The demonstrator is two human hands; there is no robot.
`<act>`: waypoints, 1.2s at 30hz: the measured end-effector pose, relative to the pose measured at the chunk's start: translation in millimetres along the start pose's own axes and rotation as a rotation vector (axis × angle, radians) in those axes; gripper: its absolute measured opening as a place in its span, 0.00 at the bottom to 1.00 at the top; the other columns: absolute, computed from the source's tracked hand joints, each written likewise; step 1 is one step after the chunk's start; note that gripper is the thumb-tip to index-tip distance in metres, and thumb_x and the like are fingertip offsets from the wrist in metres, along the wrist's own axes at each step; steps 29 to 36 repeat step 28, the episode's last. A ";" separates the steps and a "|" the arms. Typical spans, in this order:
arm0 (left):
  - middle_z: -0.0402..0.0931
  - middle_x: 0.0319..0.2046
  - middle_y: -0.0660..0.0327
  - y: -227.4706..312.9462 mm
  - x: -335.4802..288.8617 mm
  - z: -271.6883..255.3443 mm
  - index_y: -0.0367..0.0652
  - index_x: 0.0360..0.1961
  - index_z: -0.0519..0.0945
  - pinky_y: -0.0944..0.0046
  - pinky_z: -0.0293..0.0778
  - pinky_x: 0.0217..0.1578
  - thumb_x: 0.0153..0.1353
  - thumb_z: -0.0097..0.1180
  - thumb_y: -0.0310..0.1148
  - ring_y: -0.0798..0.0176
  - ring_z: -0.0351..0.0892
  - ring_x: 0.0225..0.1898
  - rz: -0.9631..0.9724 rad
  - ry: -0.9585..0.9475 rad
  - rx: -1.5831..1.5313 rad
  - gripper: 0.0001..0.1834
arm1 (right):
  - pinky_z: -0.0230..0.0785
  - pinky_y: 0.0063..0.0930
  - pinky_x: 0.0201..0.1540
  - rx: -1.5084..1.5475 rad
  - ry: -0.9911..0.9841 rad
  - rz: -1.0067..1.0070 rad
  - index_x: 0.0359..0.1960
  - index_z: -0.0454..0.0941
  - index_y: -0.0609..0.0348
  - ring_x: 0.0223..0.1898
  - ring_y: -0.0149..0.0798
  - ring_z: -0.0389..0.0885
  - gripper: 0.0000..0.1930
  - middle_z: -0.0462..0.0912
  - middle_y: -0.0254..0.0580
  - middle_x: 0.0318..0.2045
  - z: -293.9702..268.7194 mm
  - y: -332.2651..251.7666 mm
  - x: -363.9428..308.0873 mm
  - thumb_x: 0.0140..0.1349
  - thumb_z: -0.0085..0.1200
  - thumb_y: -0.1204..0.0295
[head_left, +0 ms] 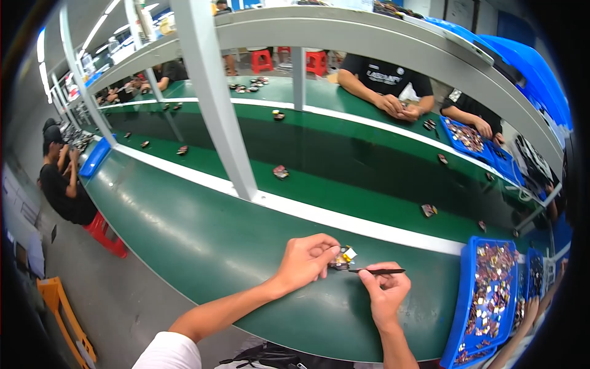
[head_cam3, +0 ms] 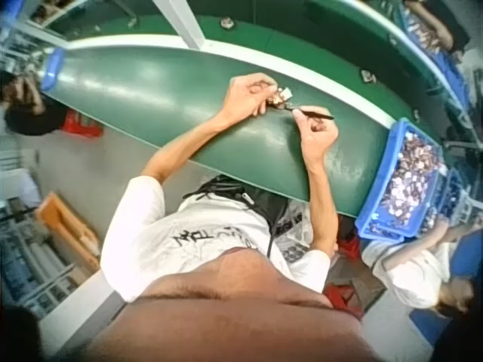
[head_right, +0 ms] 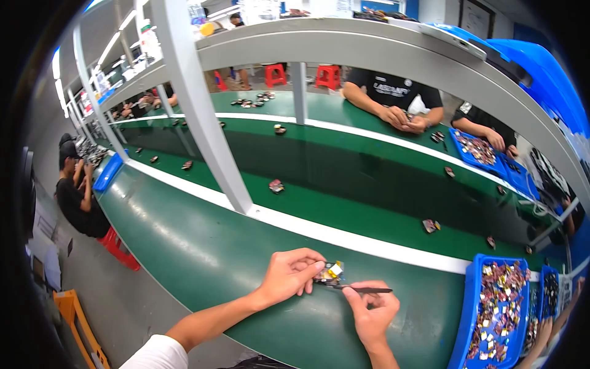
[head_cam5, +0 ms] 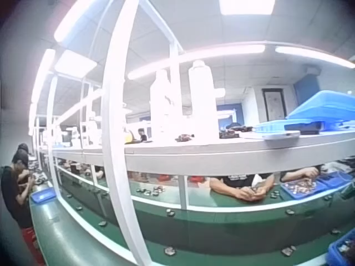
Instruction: Assemble small electronic components on a manufacturing assembly line.
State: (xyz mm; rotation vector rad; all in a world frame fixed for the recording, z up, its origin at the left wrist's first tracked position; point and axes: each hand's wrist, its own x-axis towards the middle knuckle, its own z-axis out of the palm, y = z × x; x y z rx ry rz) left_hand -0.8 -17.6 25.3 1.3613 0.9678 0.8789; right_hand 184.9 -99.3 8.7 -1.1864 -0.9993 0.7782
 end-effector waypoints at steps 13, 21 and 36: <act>0.85 0.34 0.55 -28.7 8.4 0.2 0.27 0.47 0.81 0.72 0.73 0.18 0.69 0.57 0.22 0.72 0.79 0.21 0.117 -0.005 -0.045 0.09 | 0.60 0.12 0.23 -0.124 -0.065 -0.028 0.36 0.80 0.69 0.20 0.18 0.71 0.09 0.84 0.40 0.32 9.2 22.1 12.0 0.56 0.68 0.84; 0.85 0.33 0.56 -34.2 9.8 2.1 0.30 0.46 0.81 0.72 0.72 0.17 0.68 0.59 0.23 0.73 0.78 0.20 0.123 0.019 -0.092 0.09 | 0.59 0.12 0.23 -0.187 -0.076 -0.056 0.36 0.81 0.69 0.20 0.18 0.72 0.09 0.84 0.40 0.31 9.8 21.5 11.8 0.56 0.69 0.83; 0.84 0.37 0.52 -34.6 7.3 2.9 0.27 0.50 0.80 0.71 0.78 0.20 0.69 0.56 0.22 0.69 0.83 0.24 0.149 -0.054 -0.086 0.11 | 0.63 0.11 0.25 0.155 -0.059 0.225 0.42 0.83 0.67 0.22 0.20 0.75 0.09 0.86 0.36 0.30 8.1 18.8 14.4 0.59 0.67 0.82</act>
